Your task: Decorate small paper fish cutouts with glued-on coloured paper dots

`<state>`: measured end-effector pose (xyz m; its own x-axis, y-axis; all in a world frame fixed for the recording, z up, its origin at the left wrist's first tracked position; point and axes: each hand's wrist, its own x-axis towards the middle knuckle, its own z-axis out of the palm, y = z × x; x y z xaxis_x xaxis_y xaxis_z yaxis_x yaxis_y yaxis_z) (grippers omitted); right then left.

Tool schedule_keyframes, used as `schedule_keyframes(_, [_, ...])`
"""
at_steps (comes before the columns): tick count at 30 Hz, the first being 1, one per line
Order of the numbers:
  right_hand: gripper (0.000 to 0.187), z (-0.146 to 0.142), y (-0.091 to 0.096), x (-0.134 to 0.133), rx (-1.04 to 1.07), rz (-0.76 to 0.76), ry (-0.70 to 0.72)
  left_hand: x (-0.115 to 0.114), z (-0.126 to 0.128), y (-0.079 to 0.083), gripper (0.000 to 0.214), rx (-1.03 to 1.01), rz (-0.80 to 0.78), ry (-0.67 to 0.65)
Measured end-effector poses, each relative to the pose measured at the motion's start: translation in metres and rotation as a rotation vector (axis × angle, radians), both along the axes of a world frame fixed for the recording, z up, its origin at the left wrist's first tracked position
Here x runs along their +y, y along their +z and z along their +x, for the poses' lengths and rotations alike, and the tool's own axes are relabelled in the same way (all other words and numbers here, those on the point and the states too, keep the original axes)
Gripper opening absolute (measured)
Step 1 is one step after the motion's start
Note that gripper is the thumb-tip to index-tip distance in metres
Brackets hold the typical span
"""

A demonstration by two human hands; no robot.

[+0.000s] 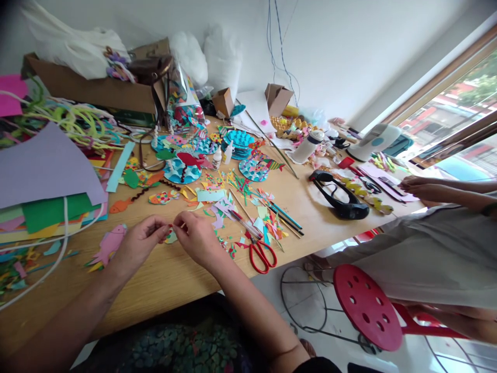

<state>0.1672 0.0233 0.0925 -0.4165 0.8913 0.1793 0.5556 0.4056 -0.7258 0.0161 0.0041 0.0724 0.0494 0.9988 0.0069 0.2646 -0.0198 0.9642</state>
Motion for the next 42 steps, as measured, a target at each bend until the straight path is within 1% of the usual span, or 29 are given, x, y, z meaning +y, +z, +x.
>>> schedule_keyframes(2, [0.007,0.000,0.000,0.001,0.017,-0.018,0.005,-0.001,0.000,0.001,0.019,0.008,0.003,-0.004])
schedule_keyframes(6, [0.008,-0.002,0.000,0.001,0.001,-0.005,0.024,-0.002,0.000,0.002,0.018,0.035,0.014,-0.011])
schedule_keyframes(12, [0.010,-0.003,0.001,0.000,-0.007,-0.023,0.017,-0.003,-0.002,-0.001,0.017,0.018,-0.020,-0.014])
schedule_keyframes(18, [0.009,-0.006,-0.005,-0.001,-0.028,-0.049,0.010,-0.003,-0.005,-0.007,0.018,0.022,-0.035,-0.039])
schedule_keyframes(23, [0.009,-0.006,-0.010,-0.002,-0.003,-0.103,0.019,-0.007,-0.015,-0.009,0.019,0.120,-0.046,-0.039])
schedule_keyframes(25, [0.009,-0.005,-0.012,-0.002,-0.025,-0.114,0.013,-0.010,-0.022,-0.009,0.019,0.218,0.000,0.003])
schedule_keyframes(28, [0.010,-0.005,-0.018,-0.003,-0.097,-0.093,0.030,-0.012,-0.029,-0.013,0.017,0.401,0.138,0.035])
schedule_keyframes(31, [0.011,-0.006,-0.027,-0.004,-0.162,-0.014,0.056,-0.013,-0.032,-0.024,0.020,0.550,0.286,-0.022])
schedule_keyframes(33, [0.011,-0.007,-0.032,-0.003,-0.203,0.027,0.070,-0.013,-0.032,-0.032,0.024,0.624,0.356,-0.058])
schedule_keyframes(36, [0.012,-0.007,-0.033,-0.001,-0.280,0.022,0.063,-0.013,-0.032,-0.039,0.029,0.691,0.424,-0.093])
schedule_keyframes(39, [0.012,-0.006,-0.029,0.001,-0.340,-0.004,0.031,-0.014,-0.032,-0.042,0.032,0.717,0.464,-0.117])
schedule_keyframes(42, [0.012,-0.007,-0.028,0.002,-0.362,-0.010,0.033,-0.014,-0.033,-0.044,0.035,0.730,0.487,-0.129])
